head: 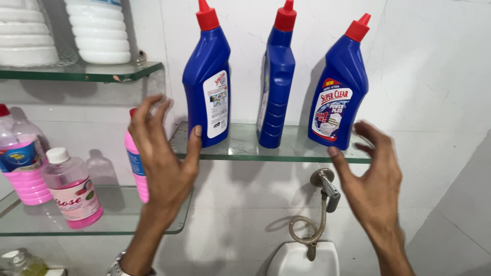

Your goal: The person carries two large cleaning bottles into a bathroom and places them on a glass shelf. They then rearrange several other cleaning bottles on the shelves, aligning them neatly. Finally, the person washes their hands at the sink.

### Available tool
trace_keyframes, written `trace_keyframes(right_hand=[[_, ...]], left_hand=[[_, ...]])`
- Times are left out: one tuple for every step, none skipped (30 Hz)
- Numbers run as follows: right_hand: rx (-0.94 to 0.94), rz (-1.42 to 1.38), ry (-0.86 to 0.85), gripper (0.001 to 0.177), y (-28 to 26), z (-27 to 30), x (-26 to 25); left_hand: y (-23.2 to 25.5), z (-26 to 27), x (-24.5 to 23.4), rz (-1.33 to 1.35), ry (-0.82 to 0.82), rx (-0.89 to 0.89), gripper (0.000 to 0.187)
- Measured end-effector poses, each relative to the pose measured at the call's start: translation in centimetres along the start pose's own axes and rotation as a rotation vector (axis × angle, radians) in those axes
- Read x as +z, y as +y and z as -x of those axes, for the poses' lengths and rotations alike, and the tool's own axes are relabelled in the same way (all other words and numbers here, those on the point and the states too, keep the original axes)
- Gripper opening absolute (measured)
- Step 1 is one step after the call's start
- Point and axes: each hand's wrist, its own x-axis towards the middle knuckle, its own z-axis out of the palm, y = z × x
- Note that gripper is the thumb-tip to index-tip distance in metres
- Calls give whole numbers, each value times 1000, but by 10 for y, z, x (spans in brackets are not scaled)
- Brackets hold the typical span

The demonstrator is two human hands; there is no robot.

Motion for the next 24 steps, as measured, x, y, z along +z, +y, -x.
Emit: trace_keyframes(right_hand=[[12, -49, -33, 68, -9, 4, 4], [-11, -74, -75, 70, -18, 2, 11], [-34, -99, -117, 72, -25, -4, 20], [-56, -124, -158, 74, -32, -10, 29], [-122, -98, -150, 71, -39, -12, 38], [-188, -72, -141, 69, -45, -15, 47], [-254, -46, -132, 68, -50, -16, 54], [-193, -14, -187, 63, -53, -17, 61], [-132, 19, -242, 59, -57, -18, 67], [-72, 53, -297, 55, -58, -18, 72], [-81, 42, -258, 52, -59, -17, 74], [-92, 30, -217, 49, -60, -15, 76], [-103, 19, -175, 47, -61, -15, 77], [-56, 41, -211, 47, -61, -15, 78], [-10, 64, -247, 46, -61, -16, 79], [39, 91, -282, 46, -60, -16, 78], [16, 66, -266, 47, -59, -15, 78], [-6, 41, -248, 47, -59, -14, 77], [-28, 16, -229, 47, -58, -13, 76], [-29, 15, -224, 47, -58, -12, 76], [-30, 15, -220, 48, -58, -12, 75], [-28, 15, -218, 48, -57, -10, 75], [-35, 14, -216, 48, -57, -10, 75], [-45, 15, -213, 48, -57, -10, 74]], left_hand=[[6, 1, 1, 89, -14, 13, 46], [14, 4, 4, 182, -31, 26, 39], [22, 6, 8, 275, -48, 38, 32], [29, 8, 14, 343, -147, -8, 34], [35, 9, 20, 410, -247, -52, 36], [40, 10, 27, 478, -346, -95, 38], [44, 10, 33, 426, -384, -90, 43], [48, 11, 40, 374, -422, -87, 49], [50, 11, 46, 322, -459, -84, 54], [51, 13, 49, 285, -466, -69, 54], [51, 15, 52, 249, -473, -55, 53], [51, 16, 53, 212, -478, -38, 53], [51, 17, 55, 228, -500, -61, 53], [52, 18, 55, 243, -524, -86, 54], [51, 19, 55, 257, -547, -110, 54], [51, 19, 54, 271, -555, -127, 54], [51, 20, 53, 285, -563, -143, 53], [51, 19, 52, 299, -572, -157, 52], [51, 18, 51, 306, -573, -155, 52], [51, 18, 49, 311, -575, -155, 51], [51, 17, 48, 317, -577, -155, 50], [52, 17, 47, 319, -593, -169, 51], [52, 16, 46, 322, -608, -184, 51], [52, 16, 46, 325, -622, -198, 51]])
